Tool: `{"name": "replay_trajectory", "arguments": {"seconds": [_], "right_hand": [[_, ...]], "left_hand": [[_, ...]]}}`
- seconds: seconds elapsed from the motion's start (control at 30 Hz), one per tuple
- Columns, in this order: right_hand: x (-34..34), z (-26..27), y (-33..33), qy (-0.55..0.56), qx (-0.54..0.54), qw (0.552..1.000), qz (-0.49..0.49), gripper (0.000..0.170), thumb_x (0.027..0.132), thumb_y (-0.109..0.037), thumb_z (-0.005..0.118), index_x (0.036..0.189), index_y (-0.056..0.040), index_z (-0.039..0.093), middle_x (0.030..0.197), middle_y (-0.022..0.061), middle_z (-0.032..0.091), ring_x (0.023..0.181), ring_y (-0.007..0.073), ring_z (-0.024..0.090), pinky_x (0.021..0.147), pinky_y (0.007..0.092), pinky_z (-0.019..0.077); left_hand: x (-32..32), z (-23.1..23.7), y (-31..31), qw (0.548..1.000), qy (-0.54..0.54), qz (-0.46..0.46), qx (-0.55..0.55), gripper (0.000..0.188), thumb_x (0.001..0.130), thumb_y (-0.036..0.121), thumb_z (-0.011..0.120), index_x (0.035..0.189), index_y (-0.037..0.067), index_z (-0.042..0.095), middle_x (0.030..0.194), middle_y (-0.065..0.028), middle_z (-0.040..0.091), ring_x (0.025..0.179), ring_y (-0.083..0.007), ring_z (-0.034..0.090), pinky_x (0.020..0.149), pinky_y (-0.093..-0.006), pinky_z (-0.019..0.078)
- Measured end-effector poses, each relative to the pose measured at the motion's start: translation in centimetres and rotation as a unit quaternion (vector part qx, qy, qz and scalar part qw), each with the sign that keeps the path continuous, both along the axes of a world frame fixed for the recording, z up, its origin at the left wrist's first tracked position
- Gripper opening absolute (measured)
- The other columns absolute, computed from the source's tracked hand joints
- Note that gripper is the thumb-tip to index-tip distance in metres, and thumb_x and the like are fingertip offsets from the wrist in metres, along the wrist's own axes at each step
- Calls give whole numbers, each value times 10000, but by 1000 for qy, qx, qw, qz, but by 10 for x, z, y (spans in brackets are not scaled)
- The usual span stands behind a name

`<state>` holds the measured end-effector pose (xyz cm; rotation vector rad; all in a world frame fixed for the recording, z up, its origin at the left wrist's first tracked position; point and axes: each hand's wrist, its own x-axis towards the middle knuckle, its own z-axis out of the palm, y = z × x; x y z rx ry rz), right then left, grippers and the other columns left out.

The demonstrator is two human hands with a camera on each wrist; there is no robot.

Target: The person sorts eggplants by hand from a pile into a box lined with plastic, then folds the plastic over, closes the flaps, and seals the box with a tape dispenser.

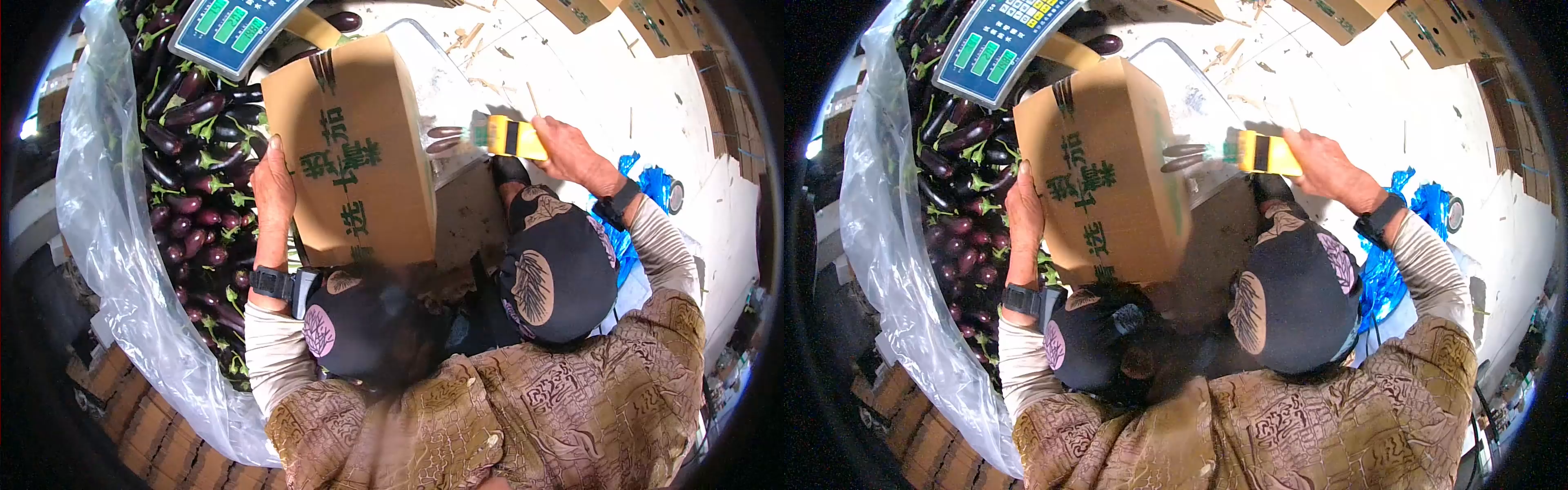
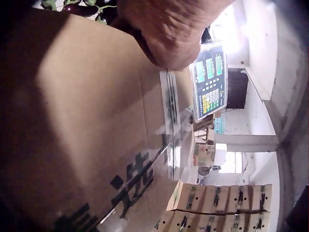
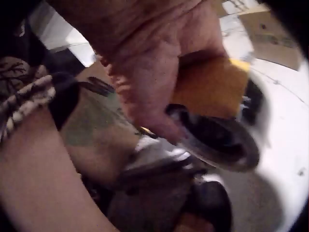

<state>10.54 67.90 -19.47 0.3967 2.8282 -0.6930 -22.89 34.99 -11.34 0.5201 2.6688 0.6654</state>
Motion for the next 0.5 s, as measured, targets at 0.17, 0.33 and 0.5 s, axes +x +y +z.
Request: {"name": "replay_trajectory", "arguments": {"seconds": [0.17, 0.33, 0.5], "right_hand": [[-78, 44, -40, 9, 52, 995, 79, 240, 853, -79, 549, 1072, 15, 514, 910, 184, 607, 799, 323, 626, 691, 461, 495], [-118, -13, -79, 28, 364, 910, 194, 546, 849, -228, 579, 1315, 43, 493, 1019, 105, 569, 921, 261, 537, 775, 413, 421], [-168, 33, -92, -210, 257, 923, 197, 222, 803, -198, 695, 993, -84, 704, 865, 38, 715, 805, 217, 716, 590, 371, 543]], "left_hand": [[0, -5, 1, 999, -26, 23, 33, 689, 1031, 536, 299, 1150, -45, 650, 996, -291, 679, 970, -411, 655, 878, -459, 469], [2, -2, 0, 999, -28, 14, 15, 650, 1044, 497, 307, 1171, -48, 637, 1019, -276, 688, 977, -388, 662, 866, -429, 481], [6, -10, 0, 995, -15, 2, 98, 592, 1055, 462, 351, 1193, -50, 615, 1016, -254, 690, 958, -329, 671, 842, -388, 484]]}}
